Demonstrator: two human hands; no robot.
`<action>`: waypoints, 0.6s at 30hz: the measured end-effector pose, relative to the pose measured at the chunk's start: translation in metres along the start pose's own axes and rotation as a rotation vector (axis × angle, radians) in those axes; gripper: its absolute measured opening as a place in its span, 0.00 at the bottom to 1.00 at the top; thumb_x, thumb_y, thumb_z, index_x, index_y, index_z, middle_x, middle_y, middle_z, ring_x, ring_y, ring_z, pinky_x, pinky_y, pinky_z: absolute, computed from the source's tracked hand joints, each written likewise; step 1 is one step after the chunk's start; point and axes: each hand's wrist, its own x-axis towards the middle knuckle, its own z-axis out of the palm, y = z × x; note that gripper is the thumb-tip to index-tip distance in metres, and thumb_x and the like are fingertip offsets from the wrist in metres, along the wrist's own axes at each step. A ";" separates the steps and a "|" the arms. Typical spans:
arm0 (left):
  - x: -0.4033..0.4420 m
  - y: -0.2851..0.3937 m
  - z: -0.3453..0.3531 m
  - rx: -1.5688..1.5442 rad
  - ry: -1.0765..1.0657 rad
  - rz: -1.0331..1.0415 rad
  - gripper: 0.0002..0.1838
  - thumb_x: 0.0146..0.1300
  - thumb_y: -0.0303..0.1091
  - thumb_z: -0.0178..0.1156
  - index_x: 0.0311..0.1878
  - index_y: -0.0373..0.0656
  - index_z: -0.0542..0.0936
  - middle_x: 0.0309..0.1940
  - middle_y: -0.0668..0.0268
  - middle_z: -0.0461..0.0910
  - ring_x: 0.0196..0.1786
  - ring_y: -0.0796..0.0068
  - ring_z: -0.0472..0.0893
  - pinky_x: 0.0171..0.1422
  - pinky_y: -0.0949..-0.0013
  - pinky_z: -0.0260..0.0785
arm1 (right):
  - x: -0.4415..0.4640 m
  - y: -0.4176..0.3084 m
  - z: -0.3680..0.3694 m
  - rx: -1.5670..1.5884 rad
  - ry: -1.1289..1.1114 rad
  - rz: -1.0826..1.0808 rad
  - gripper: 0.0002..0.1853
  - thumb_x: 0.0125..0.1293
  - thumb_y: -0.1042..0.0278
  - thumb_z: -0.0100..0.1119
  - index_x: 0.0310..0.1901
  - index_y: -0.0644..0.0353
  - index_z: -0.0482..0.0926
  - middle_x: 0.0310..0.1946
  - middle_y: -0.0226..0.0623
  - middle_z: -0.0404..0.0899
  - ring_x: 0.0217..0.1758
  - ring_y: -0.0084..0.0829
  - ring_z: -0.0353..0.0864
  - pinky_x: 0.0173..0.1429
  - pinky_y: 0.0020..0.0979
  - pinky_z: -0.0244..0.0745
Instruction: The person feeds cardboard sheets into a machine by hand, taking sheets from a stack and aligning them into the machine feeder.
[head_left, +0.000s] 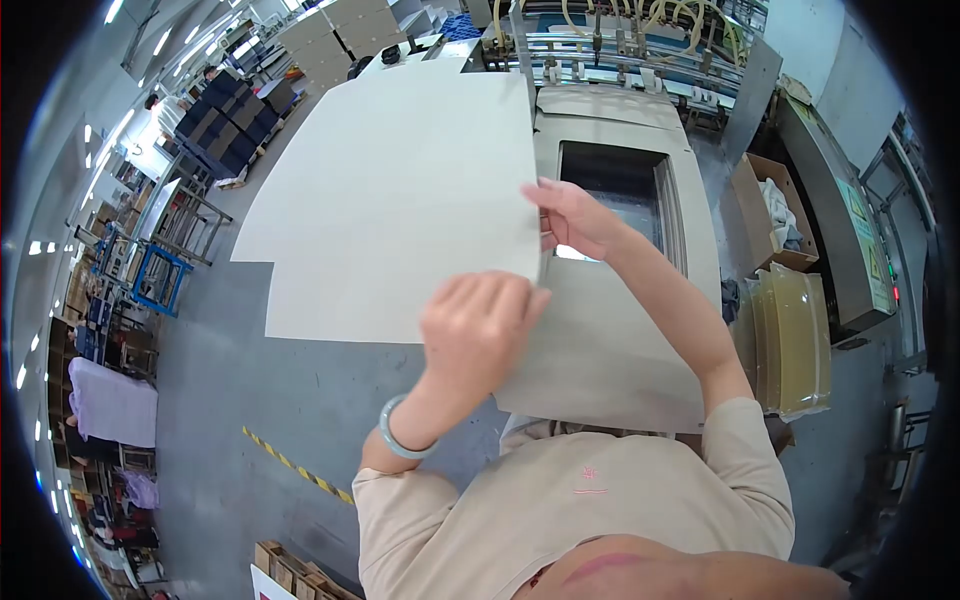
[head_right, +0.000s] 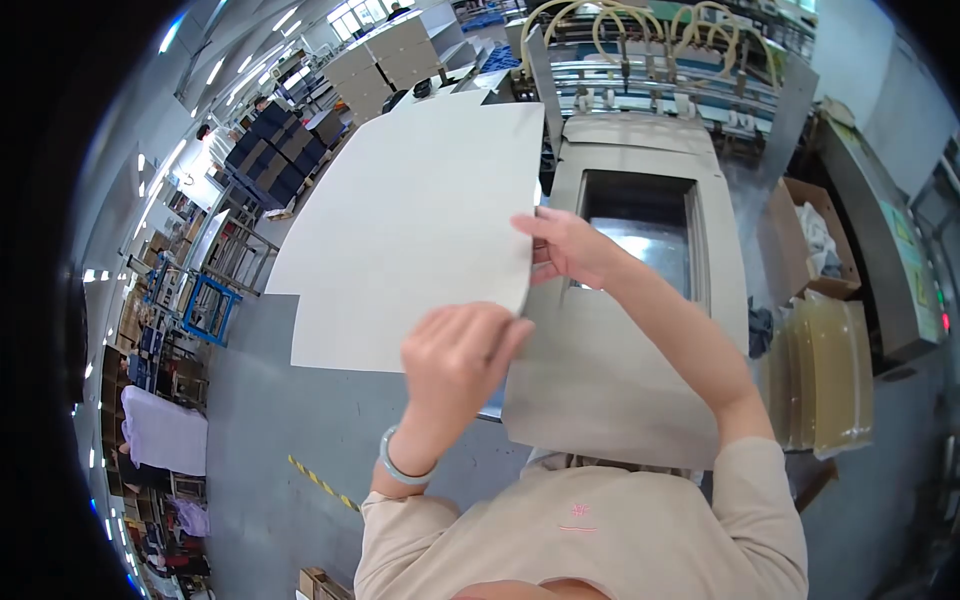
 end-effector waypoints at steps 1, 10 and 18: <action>0.000 0.004 0.001 -0.100 -0.006 0.025 0.09 0.51 0.33 0.67 0.32 0.42 0.77 0.28 0.71 0.80 0.28 0.73 0.77 0.36 0.75 0.68 | 0.003 0.001 0.000 -0.088 0.040 -0.028 0.19 0.65 0.65 0.58 0.54 0.66 0.72 0.41 0.41 0.81 0.34 0.25 0.80 0.37 0.22 0.77; -0.036 -0.051 -0.075 -0.376 0.359 -0.792 0.14 0.51 0.24 0.69 0.17 0.38 0.74 0.15 0.66 0.78 0.18 0.81 0.73 0.25 0.82 0.62 | -0.046 -0.067 -0.074 -0.593 0.179 0.041 0.11 0.56 0.65 0.65 0.37 0.61 0.79 0.24 0.27 0.74 0.24 0.16 0.67 0.25 0.15 0.59; -0.082 -0.082 -0.008 -1.242 -0.103 -1.251 0.26 0.71 0.53 0.45 0.50 0.36 0.76 0.38 0.57 0.82 0.35 0.68 0.81 0.39 0.71 0.73 | -0.091 -0.125 -0.166 -0.891 0.349 0.224 0.12 0.57 0.65 0.63 0.41 0.58 0.81 0.25 0.25 0.75 0.25 0.17 0.68 0.28 0.16 0.61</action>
